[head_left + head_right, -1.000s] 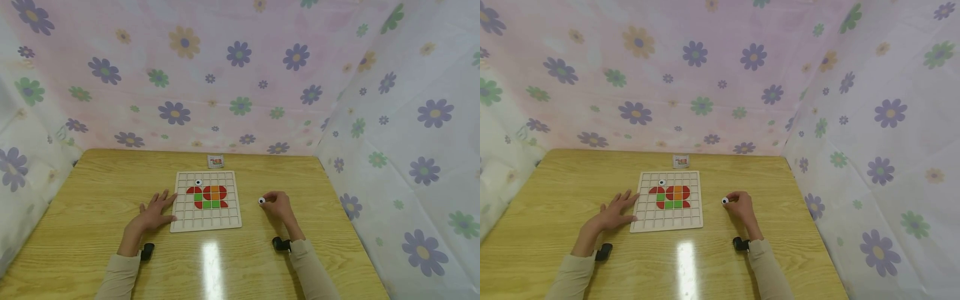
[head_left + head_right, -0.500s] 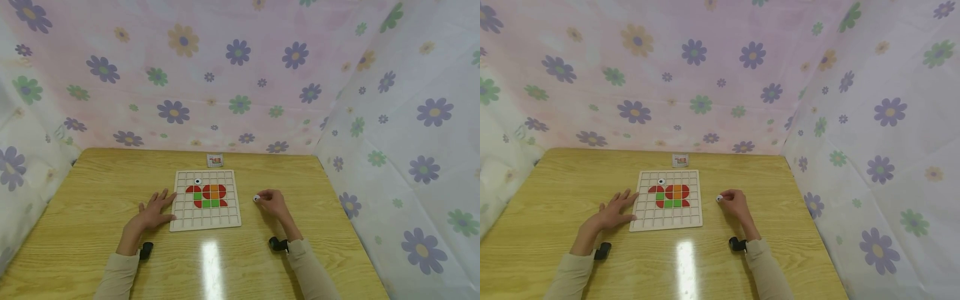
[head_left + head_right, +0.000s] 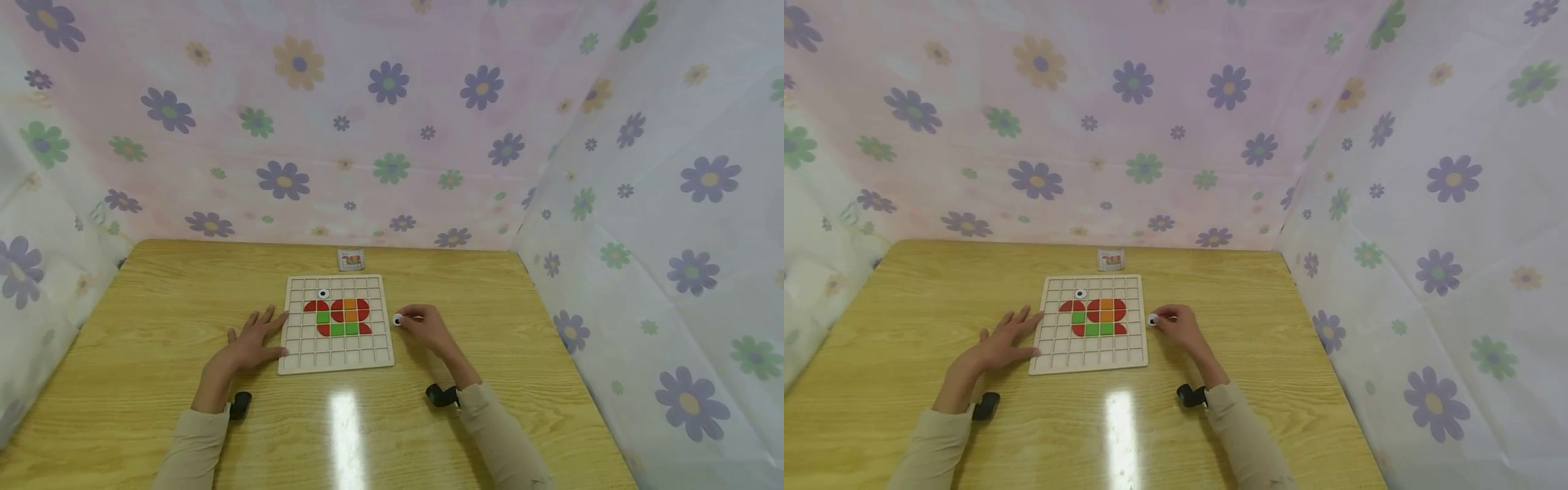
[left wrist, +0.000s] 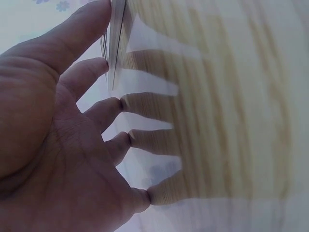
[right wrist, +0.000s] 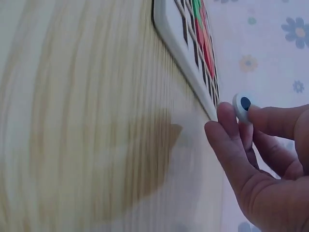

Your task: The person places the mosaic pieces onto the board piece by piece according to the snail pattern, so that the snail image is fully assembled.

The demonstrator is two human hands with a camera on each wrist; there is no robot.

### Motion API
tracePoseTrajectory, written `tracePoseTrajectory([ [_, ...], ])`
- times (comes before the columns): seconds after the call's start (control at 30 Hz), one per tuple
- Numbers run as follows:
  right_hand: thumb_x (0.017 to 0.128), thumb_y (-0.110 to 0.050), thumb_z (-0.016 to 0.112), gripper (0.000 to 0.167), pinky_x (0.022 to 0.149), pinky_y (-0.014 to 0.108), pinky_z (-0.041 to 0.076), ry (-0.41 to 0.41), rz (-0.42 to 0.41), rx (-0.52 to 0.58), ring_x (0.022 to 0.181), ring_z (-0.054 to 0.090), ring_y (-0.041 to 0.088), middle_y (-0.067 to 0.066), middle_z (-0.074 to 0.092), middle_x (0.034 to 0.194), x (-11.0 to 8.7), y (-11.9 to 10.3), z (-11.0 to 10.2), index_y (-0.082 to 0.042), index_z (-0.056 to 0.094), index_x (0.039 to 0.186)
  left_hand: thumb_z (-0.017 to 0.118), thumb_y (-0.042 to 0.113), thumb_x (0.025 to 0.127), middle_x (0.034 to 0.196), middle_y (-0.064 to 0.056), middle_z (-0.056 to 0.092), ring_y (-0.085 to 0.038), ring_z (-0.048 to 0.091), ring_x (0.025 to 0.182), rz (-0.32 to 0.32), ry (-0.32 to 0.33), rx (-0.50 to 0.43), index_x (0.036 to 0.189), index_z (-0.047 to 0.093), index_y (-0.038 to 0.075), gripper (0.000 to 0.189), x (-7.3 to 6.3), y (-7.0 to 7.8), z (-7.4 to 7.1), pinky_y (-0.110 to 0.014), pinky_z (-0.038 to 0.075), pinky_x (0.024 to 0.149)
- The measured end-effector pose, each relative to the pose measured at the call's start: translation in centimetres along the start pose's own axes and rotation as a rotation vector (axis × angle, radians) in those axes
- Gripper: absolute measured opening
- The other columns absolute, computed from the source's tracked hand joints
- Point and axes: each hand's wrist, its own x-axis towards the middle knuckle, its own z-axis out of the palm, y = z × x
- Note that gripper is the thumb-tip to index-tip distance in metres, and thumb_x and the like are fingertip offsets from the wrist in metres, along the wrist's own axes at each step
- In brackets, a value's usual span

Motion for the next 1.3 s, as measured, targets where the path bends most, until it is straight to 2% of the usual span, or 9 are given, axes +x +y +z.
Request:
tracePoseTrajectory([
  [0.1,0.099,0.001,0.061,0.020,0.087,0.046,0.059,-0.031,0.008,0.054,0.099,0.071,0.037,0.028,0.069,0.110,-0.6,-2.0,0.6,0.013,0.070,0.112,0.072,0.030,0.095,0.165,-0.032,0.008,-0.060,0.000,0.148,-0.003,-0.002,0.002,0.159,0.032,0.004,0.079,0.0,0.1,0.0,-0.088,-0.004,0.102],
  [0.23,0.098,0.003,0.061,0.021,0.084,0.037,0.060,-0.039,-0.015,0.055,0.098,0.071,0.039,0.031,0.068,0.107,-1.3,-4.6,1.2,0.018,0.068,0.112,0.072,0.032,0.095,0.165,-0.031,0.009,-0.059,-0.001,0.149,-0.001,-0.003,0.000,0.159,0.032,0.004,0.080,0.0,0.1,-0.1,-0.087,-0.005,0.102],
  [0.33,0.098,0.003,0.062,0.020,0.077,0.028,0.059,0.016,-0.063,0.054,0.094,0.071,0.038,0.031,0.069,0.104,-1.0,-4.4,2.0,0.017,0.069,0.110,0.073,0.031,0.095,0.165,-0.032,0.009,-0.059,-0.001,0.149,0.006,0.000,-0.004,0.158,0.032,0.003,0.081,0.0,0.0,-0.2,-0.087,-0.005,0.101],
  [0.47,0.098,0.001,0.064,0.021,0.079,0.033,0.061,0.088,-0.103,0.123,0.096,0.072,0.040,0.030,0.070,0.104,0.1,-2.9,3.0,0.016,0.070,0.111,0.072,0.031,0.095,0.165,-0.032,0.009,-0.059,-0.001,0.149,0.006,0.001,-0.010,0.159,0.031,0.002,0.081,0.0,-0.1,-0.2,-0.087,-0.006,0.102],
  [0.6,0.097,0.000,0.066,0.020,0.080,0.035,0.062,0.123,-0.100,0.213,0.095,0.074,0.037,0.027,0.071,0.105,1.3,-1.3,4.0,0.012,0.072,0.112,0.072,0.031,0.095,0.165,-0.031,0.009,-0.059,-0.001,0.149,0.006,-0.001,-0.007,0.159,0.031,0.003,0.081,0.1,-0.1,-0.2,-0.087,-0.006,0.102],
  [0.77,0.099,-0.003,0.065,0.020,0.075,0.033,0.062,0.109,-0.055,0.280,0.090,0.074,0.032,0.025,0.071,0.106,1.9,-1.5,4.9,0.008,0.071,0.115,0.073,0.032,0.095,0.165,-0.031,0.009,-0.059,-0.001,0.149,0.007,-0.005,-0.002,0.159,0.031,0.003,0.082,0.0,0.0,-0.2,-0.087,-0.005,0.102],
  [0.93,0.101,-0.003,0.061,0.020,0.072,0.034,0.063,0.065,-0.005,0.355,0.090,0.074,0.037,0.029,0.069,0.108,2.5,-2.1,5.7,0.008,0.066,0.117,0.073,0.031,0.094,0.165,-0.032,0.010,-0.060,0.000,0.148,0.014,-0.002,-0.005,0.159,0.031,0.003,0.082,0.0,0.0,-0.1,-0.088,-0.004,0.101],
  [1.1,0.102,-0.003,0.060,0.019,0.068,0.033,0.063,0.032,-0.027,0.369,0.084,0.074,0.035,0.031,0.070,0.105,3.1,-2.6,6.3,0.009,0.065,0.117,0.073,0.031,0.095,0.165,-0.032,0.010,-0.060,0.000,0.148,0.018,0.002,-0.005,0.158,0.031,0.002,0.081,0.1,-0.2,0.0,-0.088,-0.004,0.101],
  [1.3,0.100,-0.005,0.064,0.021,0.059,0.028,0.058,0.017,-0.073,0.297,0.073,0.070,0.031,0.026,0.072,0.098,4.1,-3.3,7.1,0.008,0.068,0.116,0.073,0.031,0.095,0.165,-0.032,0.010,-0.060,0.001,0.148,0.018,0.003,-0.002,0.158,0.031,0.002,0.081,0.0,-0.1,-0.1,-0.088,-0.004,0.101],
])
